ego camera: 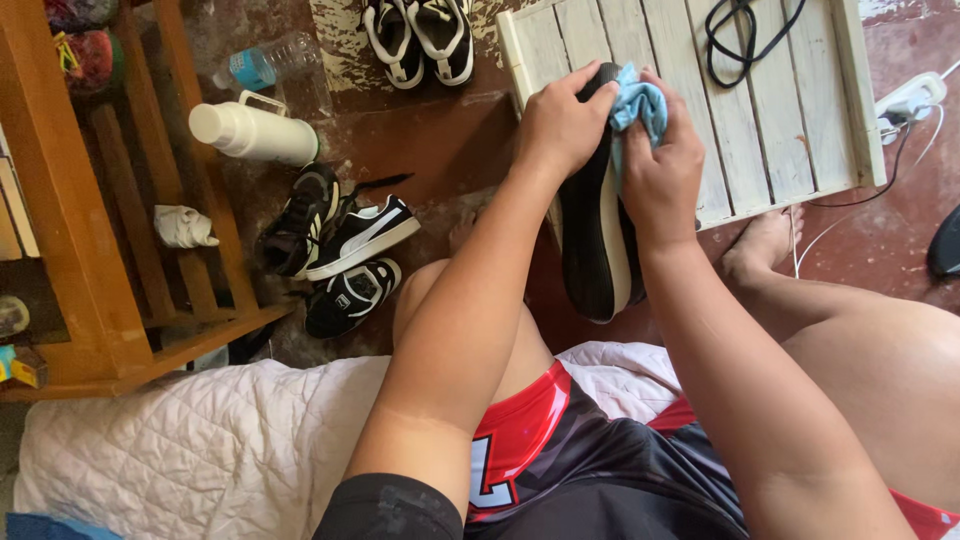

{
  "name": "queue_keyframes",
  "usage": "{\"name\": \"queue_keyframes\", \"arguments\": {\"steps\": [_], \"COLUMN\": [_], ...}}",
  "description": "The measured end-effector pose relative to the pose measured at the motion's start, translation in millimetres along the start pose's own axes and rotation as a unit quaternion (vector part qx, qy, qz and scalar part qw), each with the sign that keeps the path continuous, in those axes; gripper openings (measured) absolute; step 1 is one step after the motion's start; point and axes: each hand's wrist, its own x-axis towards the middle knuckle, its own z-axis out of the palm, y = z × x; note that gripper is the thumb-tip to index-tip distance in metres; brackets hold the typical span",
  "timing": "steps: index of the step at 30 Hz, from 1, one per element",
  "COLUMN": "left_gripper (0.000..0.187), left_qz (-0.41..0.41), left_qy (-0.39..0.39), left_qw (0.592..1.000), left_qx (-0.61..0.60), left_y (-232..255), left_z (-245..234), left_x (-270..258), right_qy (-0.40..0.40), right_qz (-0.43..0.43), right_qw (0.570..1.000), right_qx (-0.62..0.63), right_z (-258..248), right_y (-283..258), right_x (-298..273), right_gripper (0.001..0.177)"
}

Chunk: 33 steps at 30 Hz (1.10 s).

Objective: The person sits on a bed and wipes a black and white sneaker with a blue cloth. They clean the upper, sides, and sole of the shoe, turning it over to reach different areas.

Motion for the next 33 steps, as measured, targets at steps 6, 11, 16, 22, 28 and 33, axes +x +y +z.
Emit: {"name": "queue_keyframes", "arguments": {"steps": [6,11,16,22,28,33], "left_gripper": [0.058,0.060,0.061,0.069,0.073,0.073], "left_qz": [0.006,0.007,0.028,-0.013,-0.046,-0.028], "left_qy": [0.031,0.029,0.048,-0.002,-0.066,-0.068], "left_qw": [0.999,0.998,0.997,1.000,0.995,0.995], "left_qx": [-0.041,-0.046,-0.049,-0.012,0.059,0.064], "left_y": [-2,-3,-6,-7,-7,-8], "left_z": [1,8,9,10,11,11], "left_x": [0,4,4,5,7,11], "right_qy": [-0.045,-0.086,-0.147,-0.149,-0.125,-0.105], "right_qz": [-0.059,-0.091,-0.093,-0.054,-0.053,-0.057], "right_qw": [0.996,0.986,0.976,0.982,0.985,0.986], "right_qx": [-0.042,-0.110,-0.132,-0.107,-0.103,-0.118], "right_z": [-7,-20,-38,-49,-42,-31], "right_y": [-16,-28,-35,-37,-25,-21], "right_x": [-17,-40,-76,-117,-105,-85], "right_gripper": [0.044,0.055,0.056,0.054,0.058,0.056]}}
